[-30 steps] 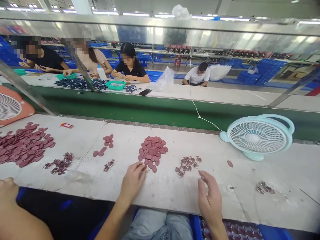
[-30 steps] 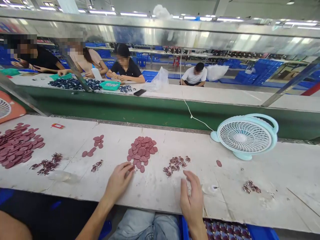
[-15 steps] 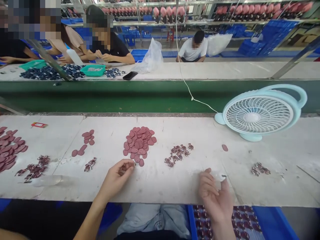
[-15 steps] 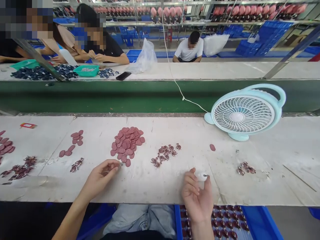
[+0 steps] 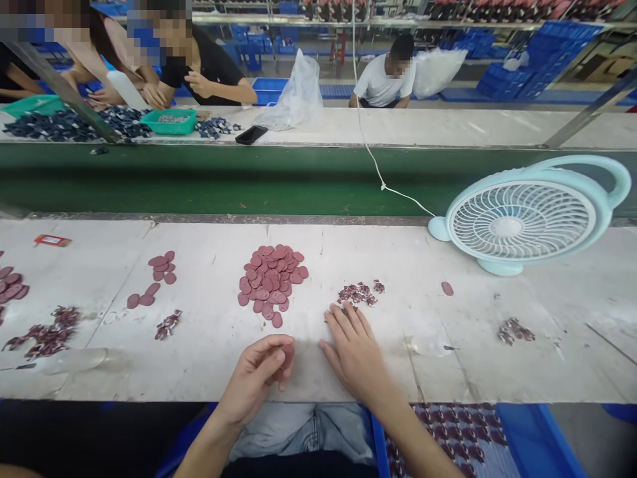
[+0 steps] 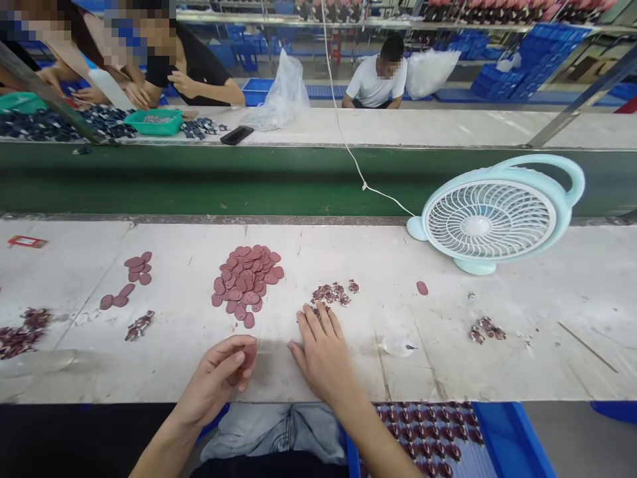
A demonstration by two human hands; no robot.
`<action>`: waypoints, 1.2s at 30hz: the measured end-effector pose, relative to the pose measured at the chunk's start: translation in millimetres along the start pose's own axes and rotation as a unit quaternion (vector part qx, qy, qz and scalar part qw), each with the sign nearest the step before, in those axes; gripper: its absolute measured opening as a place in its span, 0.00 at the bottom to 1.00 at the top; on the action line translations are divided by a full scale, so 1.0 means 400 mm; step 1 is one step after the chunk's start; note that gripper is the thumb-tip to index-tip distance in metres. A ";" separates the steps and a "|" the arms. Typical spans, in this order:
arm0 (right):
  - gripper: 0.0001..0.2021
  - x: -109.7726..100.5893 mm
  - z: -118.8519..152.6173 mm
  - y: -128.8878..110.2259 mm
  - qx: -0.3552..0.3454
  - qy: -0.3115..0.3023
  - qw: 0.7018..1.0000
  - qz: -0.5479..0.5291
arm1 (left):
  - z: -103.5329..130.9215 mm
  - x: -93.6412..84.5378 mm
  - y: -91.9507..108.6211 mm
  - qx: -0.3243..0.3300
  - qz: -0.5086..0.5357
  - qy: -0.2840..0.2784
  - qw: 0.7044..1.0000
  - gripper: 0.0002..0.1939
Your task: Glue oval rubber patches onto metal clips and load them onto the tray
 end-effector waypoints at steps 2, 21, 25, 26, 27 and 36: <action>0.26 0.009 0.035 -0.016 -0.007 -0.014 1.000 0.008 | 0.009 -0.008 0.008 -0.014 0.033 -0.006 0.999 0.16; 0.25 -0.061 0.227 0.059 0.296 0.310 0.624 -0.653 | 0.010 0.059 -0.067 -0.081 0.135 -0.084 0.984 0.13; 0.33 -0.054 0.224 0.115 0.248 0.324 0.145 -0.901 | 0.014 0.072 -0.082 -0.084 0.136 -0.115 0.980 0.13; 0.31 -0.054 0.218 0.131 0.230 0.334 0.081 -0.910 | 0.017 0.076 -0.084 -0.090 0.137 -0.125 0.979 0.14; 0.27 -0.056 0.212 0.142 0.218 0.342 0.049 -0.913 | 0.020 0.080 -0.085 -0.095 0.138 -0.133 0.977 0.14; 0.19 -0.114 0.203 0.030 0.320 0.354 0.468 -0.744 | 0.036 0.109 -0.095 -0.120 0.151 -0.131 0.972 0.18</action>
Point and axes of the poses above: each hand's wrist, its own z-axis away from the middle knuckle, its own x-axis out of the palm, y = z × x, the point moved 3 cm from there along -z, towards the middle knuckle, and after that the axes turned 8 degrees about -x, right-handed, at the moved point
